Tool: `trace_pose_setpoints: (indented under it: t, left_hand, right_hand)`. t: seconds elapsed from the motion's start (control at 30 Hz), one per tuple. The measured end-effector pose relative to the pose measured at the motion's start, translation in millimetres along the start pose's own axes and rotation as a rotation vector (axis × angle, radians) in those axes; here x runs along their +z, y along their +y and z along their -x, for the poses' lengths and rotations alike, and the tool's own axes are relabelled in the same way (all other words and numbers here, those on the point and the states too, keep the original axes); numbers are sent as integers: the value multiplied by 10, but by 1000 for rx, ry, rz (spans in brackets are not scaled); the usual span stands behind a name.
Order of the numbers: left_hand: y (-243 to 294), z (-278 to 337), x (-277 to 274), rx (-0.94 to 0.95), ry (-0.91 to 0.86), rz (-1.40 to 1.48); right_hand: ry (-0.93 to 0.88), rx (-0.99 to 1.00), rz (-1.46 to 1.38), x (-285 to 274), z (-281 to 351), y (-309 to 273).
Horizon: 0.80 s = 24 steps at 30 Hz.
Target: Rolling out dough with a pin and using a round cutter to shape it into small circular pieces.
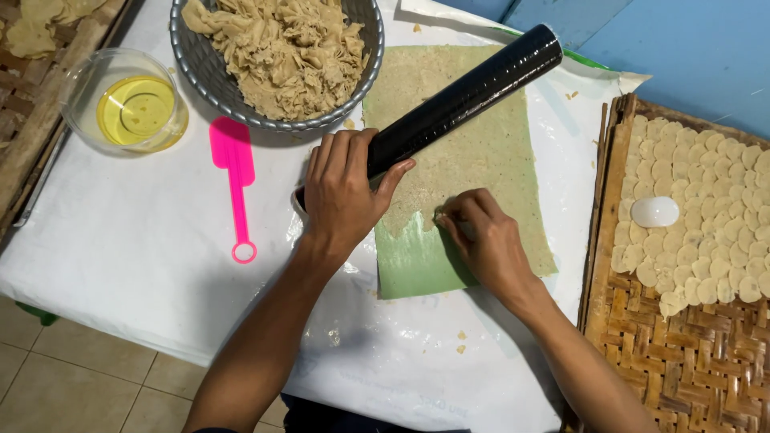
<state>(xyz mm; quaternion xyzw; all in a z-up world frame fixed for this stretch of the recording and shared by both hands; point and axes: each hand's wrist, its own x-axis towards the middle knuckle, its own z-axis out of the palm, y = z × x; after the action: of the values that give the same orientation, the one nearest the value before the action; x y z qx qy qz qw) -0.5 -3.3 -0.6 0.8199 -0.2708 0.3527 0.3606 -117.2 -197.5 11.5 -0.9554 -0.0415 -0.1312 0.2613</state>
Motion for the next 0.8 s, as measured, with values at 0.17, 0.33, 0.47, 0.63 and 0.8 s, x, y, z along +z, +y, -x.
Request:
trace_pose_setpoints:
  t: [0.17,0.33,0.47,0.63,0.8]
  left_hand:
    - [0,7,-2,-1,-6,0]
    - [22,-21,-22,4,-6,-6]
    - [11,13,-1,13,-20,6]
    - [3,13,1,44,-47,23]
    - [29,-38,-73,158,-193,100]
  right_hand:
    - [-36,-92,151,-33,62,-103]
    - [-90,-101,187,-140,159,-220]
    - [-217,-80,115,-256,304,-257]
    - [-263,-272,157,-245,485,-136]
    - [-105,-362,132,-136,484,-64]
